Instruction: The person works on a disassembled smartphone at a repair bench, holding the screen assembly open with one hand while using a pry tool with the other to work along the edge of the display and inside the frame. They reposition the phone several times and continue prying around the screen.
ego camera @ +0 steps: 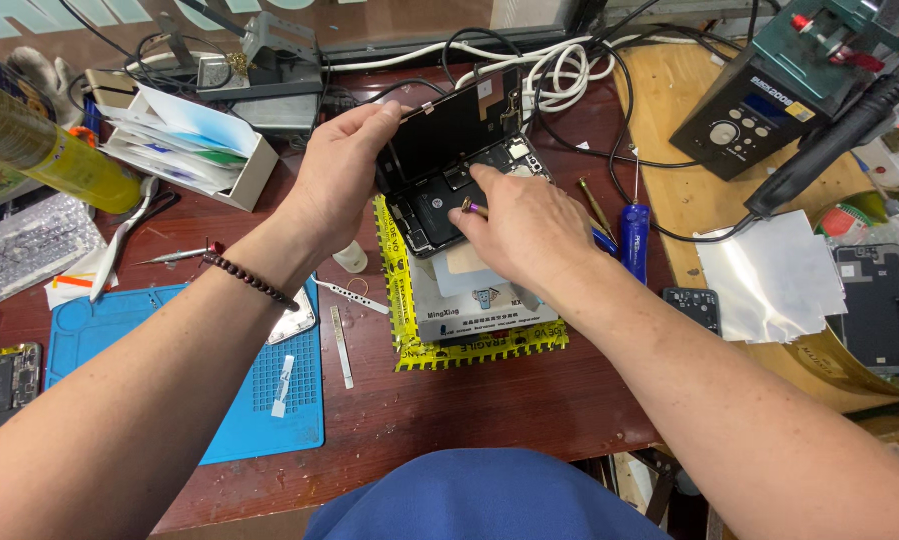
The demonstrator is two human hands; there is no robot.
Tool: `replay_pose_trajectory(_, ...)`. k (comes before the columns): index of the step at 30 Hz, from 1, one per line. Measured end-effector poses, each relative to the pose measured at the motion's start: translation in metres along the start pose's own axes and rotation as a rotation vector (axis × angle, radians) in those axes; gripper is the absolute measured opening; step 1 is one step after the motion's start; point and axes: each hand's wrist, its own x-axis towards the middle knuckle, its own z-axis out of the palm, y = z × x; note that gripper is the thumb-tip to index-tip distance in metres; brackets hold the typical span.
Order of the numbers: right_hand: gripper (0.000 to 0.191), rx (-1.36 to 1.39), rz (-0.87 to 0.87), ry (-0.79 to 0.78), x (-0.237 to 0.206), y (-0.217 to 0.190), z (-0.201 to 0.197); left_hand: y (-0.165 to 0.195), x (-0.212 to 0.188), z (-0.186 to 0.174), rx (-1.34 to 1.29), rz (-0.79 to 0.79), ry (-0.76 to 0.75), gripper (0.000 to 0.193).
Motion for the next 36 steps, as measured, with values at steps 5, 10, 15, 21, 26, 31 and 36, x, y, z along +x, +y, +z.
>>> replay_pose_trajectory(5,0.041,0.286,0.034,0.176,-0.008,0.049,0.006,0.01,-0.003,-0.002,0.052,-0.149,0.003,0.035)
replay_pose_trajectory(10,0.025,0.697,0.535,0.12,-0.002,0.15,0.023,0.02,-0.002,-0.003,-0.105,-0.233,-0.04,0.046)
replay_pose_trajectory(15,0.018,0.614,0.658,-0.063,-0.007,0.206,0.071,0.025,-0.004,-0.006,-0.092,-0.267,-0.031,0.044)
replay_pose_trajectory(21,0.027,0.103,0.362,-0.1,-0.024,0.193,0.108,0.024,-0.01,-0.001,-0.024,-0.279,0.011,0.037)
replay_pose_trajectory(26,0.021,0.013,0.251,0.02,-0.027,0.178,0.108,0.024,-0.013,0.001,-0.033,-0.29,0.055,0.035)
replay_pose_trajectory(31,0.035,-0.162,0.055,-0.002,-0.023,0.187,0.104,0.023,-0.014,0.002,-0.007,-0.287,0.063,0.037)
replay_pose_trajectory(36,0.012,-0.056,0.09,0.081,-0.013,0.204,0.112,0.023,-0.015,0.002,-0.011,-0.272,0.079,0.037)
